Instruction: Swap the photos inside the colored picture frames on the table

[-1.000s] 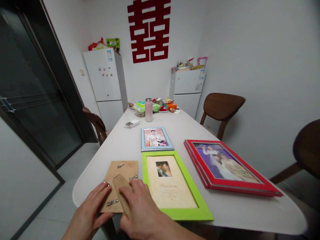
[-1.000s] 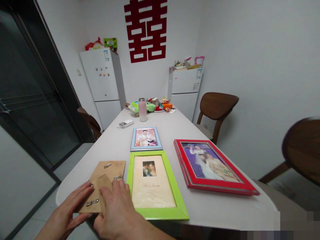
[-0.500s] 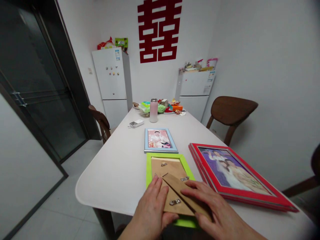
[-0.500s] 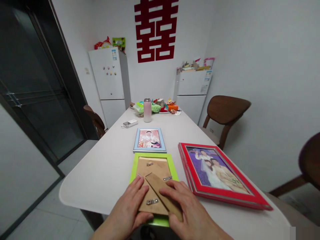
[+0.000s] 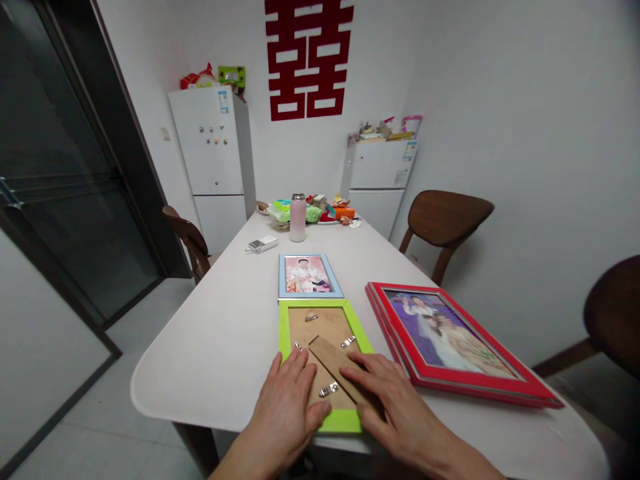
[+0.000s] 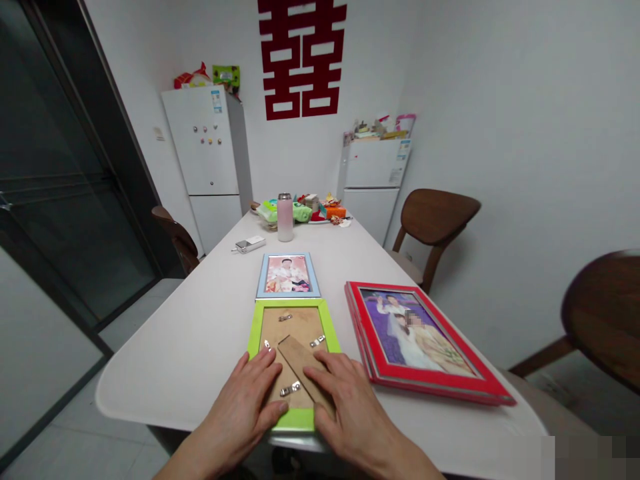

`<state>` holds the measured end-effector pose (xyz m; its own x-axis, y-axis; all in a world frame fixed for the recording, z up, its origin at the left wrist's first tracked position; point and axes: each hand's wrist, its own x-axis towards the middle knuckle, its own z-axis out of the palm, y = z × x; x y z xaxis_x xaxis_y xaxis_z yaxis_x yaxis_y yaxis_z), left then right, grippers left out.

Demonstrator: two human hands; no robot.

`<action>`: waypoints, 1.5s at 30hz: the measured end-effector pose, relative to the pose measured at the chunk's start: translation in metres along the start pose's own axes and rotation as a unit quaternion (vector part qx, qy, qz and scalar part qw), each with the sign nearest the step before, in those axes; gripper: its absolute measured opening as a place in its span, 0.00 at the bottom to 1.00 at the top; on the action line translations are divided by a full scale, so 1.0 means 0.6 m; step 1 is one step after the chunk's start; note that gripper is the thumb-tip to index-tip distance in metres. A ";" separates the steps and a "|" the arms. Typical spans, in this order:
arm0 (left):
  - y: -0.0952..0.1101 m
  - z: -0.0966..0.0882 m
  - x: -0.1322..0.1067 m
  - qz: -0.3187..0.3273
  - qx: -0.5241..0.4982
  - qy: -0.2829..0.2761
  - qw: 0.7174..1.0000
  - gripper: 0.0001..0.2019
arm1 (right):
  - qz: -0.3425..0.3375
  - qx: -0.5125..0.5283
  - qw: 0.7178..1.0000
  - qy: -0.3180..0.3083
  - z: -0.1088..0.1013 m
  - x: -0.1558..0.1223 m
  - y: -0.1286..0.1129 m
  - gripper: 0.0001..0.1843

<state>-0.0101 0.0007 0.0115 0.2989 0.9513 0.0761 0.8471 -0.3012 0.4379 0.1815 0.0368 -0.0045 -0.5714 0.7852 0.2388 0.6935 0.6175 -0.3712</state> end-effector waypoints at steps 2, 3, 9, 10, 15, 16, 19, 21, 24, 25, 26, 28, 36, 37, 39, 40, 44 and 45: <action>-0.006 0.005 -0.006 0.013 -0.001 0.009 1.000 0.26 | 0.015 -0.013 1.000 0.017 -0.001 0.014 0.003 0.20; -0.010 0.007 -0.009 0.020 -0.002 0.016 1.000 0.28 | 0.030 -0.026 0.999 0.028 -0.001 0.023 0.005 0.19; -0.032 0.025 -0.016 0.051 0.014 0.023 0.998 0.35 | 0.101 -0.127 0.985 0.055 0.005 0.065 0.011 0.15; -0.033 0.026 -0.015 0.052 0.019 0.023 0.998 0.35 | 0.101 -0.134 0.984 0.054 0.006 0.066 0.012 0.15; -0.030 0.024 -0.012 0.052 0.023 0.026 0.998 0.34 | 0.086 -0.116 0.988 0.051 0.005 0.056 0.016 0.14; -0.029 0.022 -0.012 0.054 0.022 0.025 0.998 0.34 | 0.085 -0.109 0.989 0.056 0.005 0.054 0.018 0.14; -0.027 0.020 -0.014 0.056 0.024 0.023 0.998 0.34 | 0.087 -0.096 0.990 0.064 0.006 0.051 0.020 0.15; -0.027 0.020 -0.015 0.057 0.021 0.026 0.998 0.34 | 0.090 -0.096 0.989 0.063 0.008 0.052 0.021 0.15; -0.027 0.021 -0.017 0.059 0.012 0.031 0.998 0.34 | 0.090 -0.097 0.989 0.065 0.010 0.049 0.022 0.16; -0.028 0.022 -0.018 0.061 0.009 0.033 0.998 0.34 | 0.085 -0.097 0.989 0.069 0.010 0.046 0.021 0.16; -0.028 0.023 -0.018 0.063 0.006 0.035 0.997 0.34 | 0.073 -0.096 0.990 0.074 0.011 0.042 0.019 0.16; -0.030 0.025 -0.019 0.066 0.001 0.041 0.997 0.34 | 0.027 -0.087 0.992 0.084 0.010 0.030 0.008 0.16; -0.035 0.027 -0.021 0.087 -0.011 0.068 0.994 0.31 | -0.104 -0.026 0.994 0.019 0.005 0.002 -0.049 0.16; -0.035 0.027 -0.021 0.090 -0.014 0.072 0.993 0.31 | -0.101 -0.021 0.995 0.010 0.003 0.004 -0.051 0.16; -0.035 0.028 -0.020 0.095 -0.020 0.081 0.992 0.30 | -0.093 -0.005 0.996 -0.004 -0.001 0.008 -0.052 0.15; -0.035 0.028 -0.019 0.096 -0.022 0.086 0.991 0.31 | -0.090 0.003 0.996 -0.009 -0.002 0.010 -0.052 0.14; -0.036 0.029 -0.018 0.096 -0.030 0.091 0.991 0.31 | -0.087 0.029 0.995 -0.026 -0.007 0.008 -0.053 0.11; -0.035 0.028 -0.018 0.097 -0.034 0.092 0.991 0.30 | -0.087 0.032 0.995 -0.027 -0.008 0.006 -0.053 0.12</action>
<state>-0.0239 -0.0043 -0.0137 0.3622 0.8743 0.3233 0.7488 -0.4794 0.4577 0.1593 0.0202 0.0126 -0.7046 0.6617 0.2563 0.5532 0.7384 -0.3858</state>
